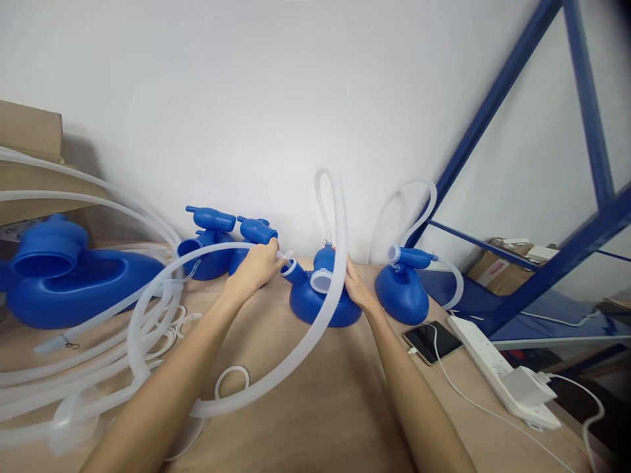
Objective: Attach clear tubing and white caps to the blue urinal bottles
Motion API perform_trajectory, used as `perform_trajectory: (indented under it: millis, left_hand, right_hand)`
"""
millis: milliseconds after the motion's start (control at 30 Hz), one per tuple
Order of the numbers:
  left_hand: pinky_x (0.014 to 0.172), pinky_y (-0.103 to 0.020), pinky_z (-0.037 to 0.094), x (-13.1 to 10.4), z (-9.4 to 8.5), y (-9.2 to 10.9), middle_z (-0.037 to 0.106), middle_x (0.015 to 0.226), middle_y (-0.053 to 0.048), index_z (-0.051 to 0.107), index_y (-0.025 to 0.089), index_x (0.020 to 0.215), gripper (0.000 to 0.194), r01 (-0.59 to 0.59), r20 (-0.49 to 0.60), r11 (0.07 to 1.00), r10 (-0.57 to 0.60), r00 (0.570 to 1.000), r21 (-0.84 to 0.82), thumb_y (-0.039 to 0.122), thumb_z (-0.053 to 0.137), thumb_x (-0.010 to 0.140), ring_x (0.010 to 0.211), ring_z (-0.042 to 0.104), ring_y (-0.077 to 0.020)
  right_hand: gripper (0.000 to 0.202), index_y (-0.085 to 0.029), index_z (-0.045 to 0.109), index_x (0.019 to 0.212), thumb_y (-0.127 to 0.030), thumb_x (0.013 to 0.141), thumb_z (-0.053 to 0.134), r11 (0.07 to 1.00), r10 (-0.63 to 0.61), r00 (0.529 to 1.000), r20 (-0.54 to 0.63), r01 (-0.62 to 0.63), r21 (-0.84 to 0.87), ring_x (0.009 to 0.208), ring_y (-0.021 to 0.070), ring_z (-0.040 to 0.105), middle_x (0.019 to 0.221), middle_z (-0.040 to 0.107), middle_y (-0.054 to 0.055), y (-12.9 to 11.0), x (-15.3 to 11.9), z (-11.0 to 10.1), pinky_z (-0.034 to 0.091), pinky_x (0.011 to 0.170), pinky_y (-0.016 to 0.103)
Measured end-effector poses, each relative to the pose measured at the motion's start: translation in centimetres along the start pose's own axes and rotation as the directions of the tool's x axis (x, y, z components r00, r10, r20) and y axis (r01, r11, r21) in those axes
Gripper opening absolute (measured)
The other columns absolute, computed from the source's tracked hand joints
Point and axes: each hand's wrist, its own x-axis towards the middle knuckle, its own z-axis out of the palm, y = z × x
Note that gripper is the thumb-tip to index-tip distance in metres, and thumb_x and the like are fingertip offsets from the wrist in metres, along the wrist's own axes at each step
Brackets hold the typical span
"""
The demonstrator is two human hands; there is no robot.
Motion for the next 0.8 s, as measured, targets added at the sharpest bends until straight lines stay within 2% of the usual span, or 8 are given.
perform_trajectory:
  millis: [167,300,467,567,667,800]
  left_hand:
    - [0.083,-0.043,0.051,-0.3,0.2,0.3,0.075,0.107,-0.020,0.058,0.015,0.127,0.030,0.015,-0.070,0.999,-0.013,0.997,0.033,0.024,0.040,0.105,0.103,0.072,-0.0388]
    - [0.083,-0.045,0.051,0.1,0.3,0.0,0.074,0.105,-0.021,0.061,0.015,0.123,0.032,0.044,-0.142,0.999,-0.043,0.989,0.000,0.020,0.036,0.103,0.101,0.072,-0.0393]
    - [0.085,-0.034,0.052,0.8,1.2,0.4,0.076,0.102,-0.011,0.068,0.020,0.105,0.021,-0.141,-0.124,0.976,0.121,0.985,-0.163,0.025,0.048,0.101,0.099,0.073,-0.0277]
    - [0.092,-0.034,0.052,0.9,2.0,0.8,0.073,0.113,-0.010,0.069,0.019,0.111,0.022,-0.234,-0.117,0.943,0.212,0.970,-0.236,0.028,0.052,0.099,0.107,0.070,-0.0263]
    - [0.097,-0.037,0.053,0.8,2.7,0.7,0.066,0.123,-0.012,0.068,0.018,0.120,0.031,-0.267,-0.104,0.924,0.247,0.963,-0.275,0.031,0.058,0.095,0.105,0.069,-0.0265]
    - [0.097,-0.042,0.053,0.9,3.1,0.5,0.062,0.124,-0.015,0.067,0.014,0.123,0.037,-0.255,-0.084,0.912,0.241,0.967,-0.321,0.037,0.056,0.096,0.107,0.068,-0.0296]
  right_hand:
    - [0.068,-0.024,0.045,0.154,-0.065,0.100,0.046,1.000,0.029,1.000,0.001,-0.029,-0.006,0.117,0.0328,0.066,0.114,0.072,0.009,-0.1,-0.2,-1.0,0.052,0.109,0.053]
    - [0.074,-0.023,0.042,0.153,-0.071,0.097,0.047,0.997,0.071,0.997,-0.009,-0.071,0.010,0.127,0.0349,0.062,0.122,0.070,0.010,0.0,-0.7,-2.4,0.048,0.114,0.055]
    - [0.076,-0.024,0.041,0.155,-0.073,0.097,0.045,0.995,0.090,0.995,0.030,-0.091,0.037,0.140,0.0376,0.053,0.135,0.067,0.011,-0.4,-1.1,-3.0,0.042,0.120,0.055]
    - [0.081,-0.023,0.035,0.160,-0.073,0.098,0.044,0.994,0.091,0.994,0.056,-0.095,0.056,0.141,0.0370,0.053,0.137,0.067,0.011,-0.6,-1.1,-2.9,0.039,0.123,0.055]
    - [0.083,-0.023,0.033,0.163,-0.073,0.098,0.045,0.995,0.070,0.995,0.067,-0.075,0.068,0.148,0.0357,0.046,0.147,0.061,0.011,-0.2,-1.0,-3.1,0.032,0.127,0.054]
    - [0.082,-0.026,0.033,0.163,-0.074,0.098,0.044,0.996,0.030,0.998,0.056,-0.034,0.079,0.156,0.0330,0.036,0.164,0.046,0.008,0.9,-1.0,-3.7,0.025,0.131,0.052]
